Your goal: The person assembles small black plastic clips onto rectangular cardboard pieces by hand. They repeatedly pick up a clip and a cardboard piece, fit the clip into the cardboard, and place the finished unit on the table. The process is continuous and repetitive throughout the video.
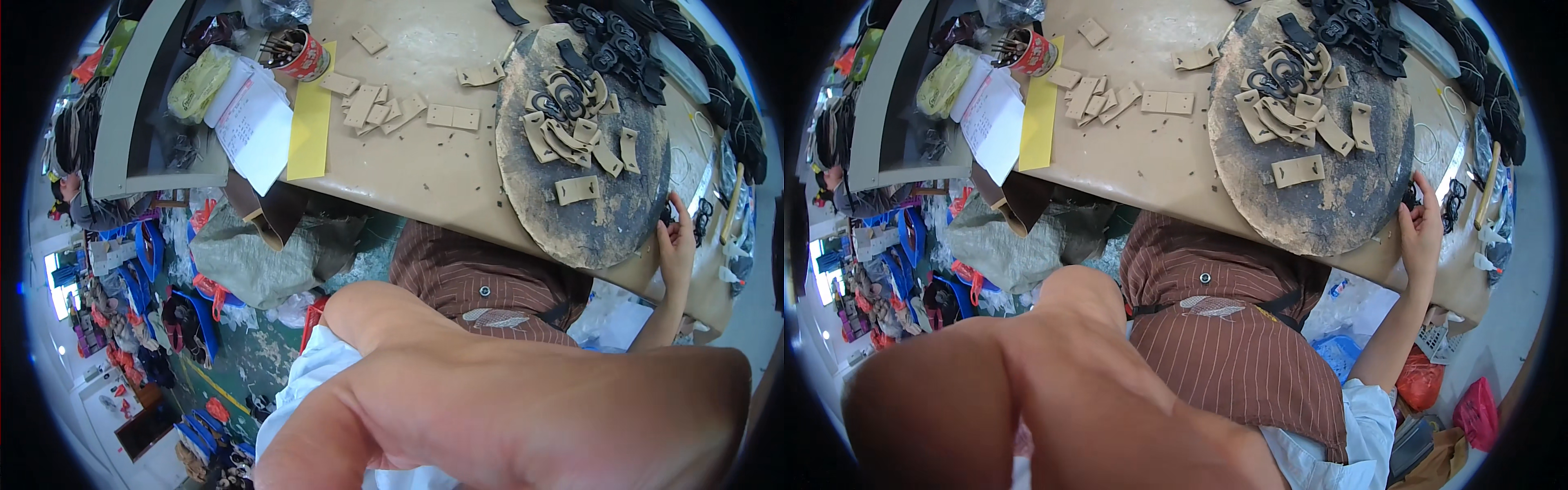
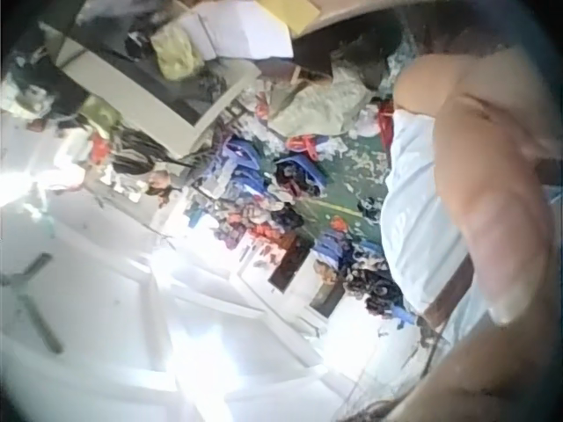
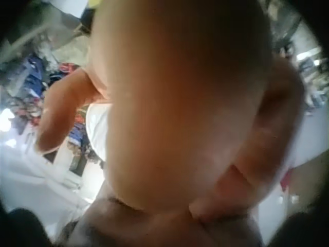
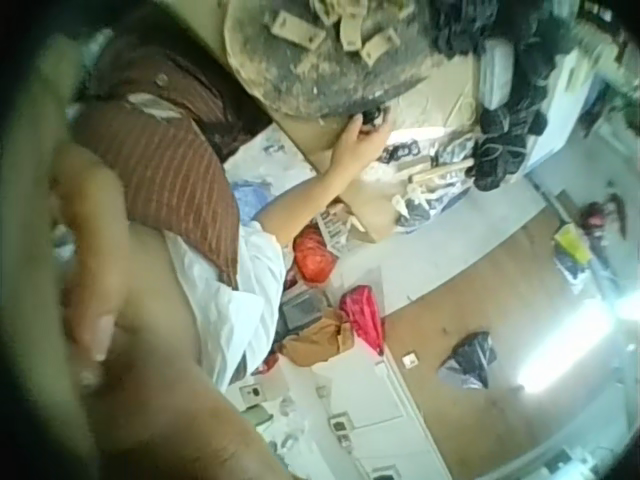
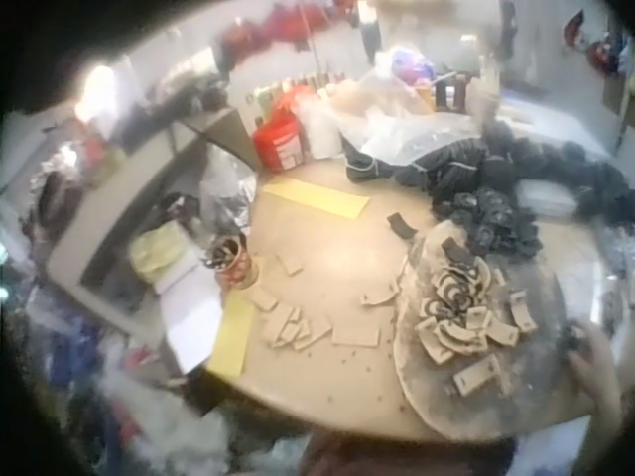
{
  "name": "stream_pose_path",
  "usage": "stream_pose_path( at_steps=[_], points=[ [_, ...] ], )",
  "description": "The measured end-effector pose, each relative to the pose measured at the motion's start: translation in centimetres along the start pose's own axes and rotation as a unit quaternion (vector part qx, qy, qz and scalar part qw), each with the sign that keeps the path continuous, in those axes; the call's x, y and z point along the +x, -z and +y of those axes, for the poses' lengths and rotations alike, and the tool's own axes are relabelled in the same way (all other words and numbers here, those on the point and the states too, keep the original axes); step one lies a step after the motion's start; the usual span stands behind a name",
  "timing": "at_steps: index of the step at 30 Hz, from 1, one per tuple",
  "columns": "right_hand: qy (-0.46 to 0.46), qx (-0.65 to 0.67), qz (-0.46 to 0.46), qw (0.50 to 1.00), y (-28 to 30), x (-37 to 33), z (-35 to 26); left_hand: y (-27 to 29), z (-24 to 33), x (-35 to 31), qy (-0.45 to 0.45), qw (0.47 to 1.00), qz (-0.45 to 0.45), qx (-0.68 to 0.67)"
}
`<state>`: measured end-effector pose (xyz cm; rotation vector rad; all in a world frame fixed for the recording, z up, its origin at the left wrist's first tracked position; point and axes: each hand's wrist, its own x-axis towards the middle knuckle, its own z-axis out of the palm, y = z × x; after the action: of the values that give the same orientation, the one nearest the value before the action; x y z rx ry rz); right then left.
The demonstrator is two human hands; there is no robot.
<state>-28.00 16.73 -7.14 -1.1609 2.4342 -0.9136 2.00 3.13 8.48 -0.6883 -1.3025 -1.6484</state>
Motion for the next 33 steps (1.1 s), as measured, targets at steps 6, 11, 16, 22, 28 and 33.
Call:
stream_pose_path(
  at_steps=[6,11,16,22,28,33],
  points=[
    [0.047,-0.004,-0.015,0.999,1.3,0.3,-0.2,0.4,0.2,0.2,0.009,1.000,0.002,0.022],
    [0.063,-0.062,-0.011,0.996,2.4,0.7,0.3,3.6,-0.2,-0.9,0.118,0.985,0.093,0.079],
    [0.029,0.238,0.090,0.967,0.8,-2.4,-8.6,5.1,-3.4,-6.4,0.501,0.823,0.253,-0.085],
    [0.443,0.158,-0.183,0.863,-2.6,-2.6,-14.3,5.0,-5.7,-9.3,0.658,0.688,0.183,-0.245],
    [0.278,0.222,-0.150,0.923,-3.1,-4.3,-13.7,4.7,-5.7,-8.5,0.629,0.729,0.234,-0.134],
    [0.304,0.185,-0.119,0.927,-3.2,-3.8,-13.4,4.3,-6.3,-8.7,0.628,0.724,0.268,-0.099]
  ],
)
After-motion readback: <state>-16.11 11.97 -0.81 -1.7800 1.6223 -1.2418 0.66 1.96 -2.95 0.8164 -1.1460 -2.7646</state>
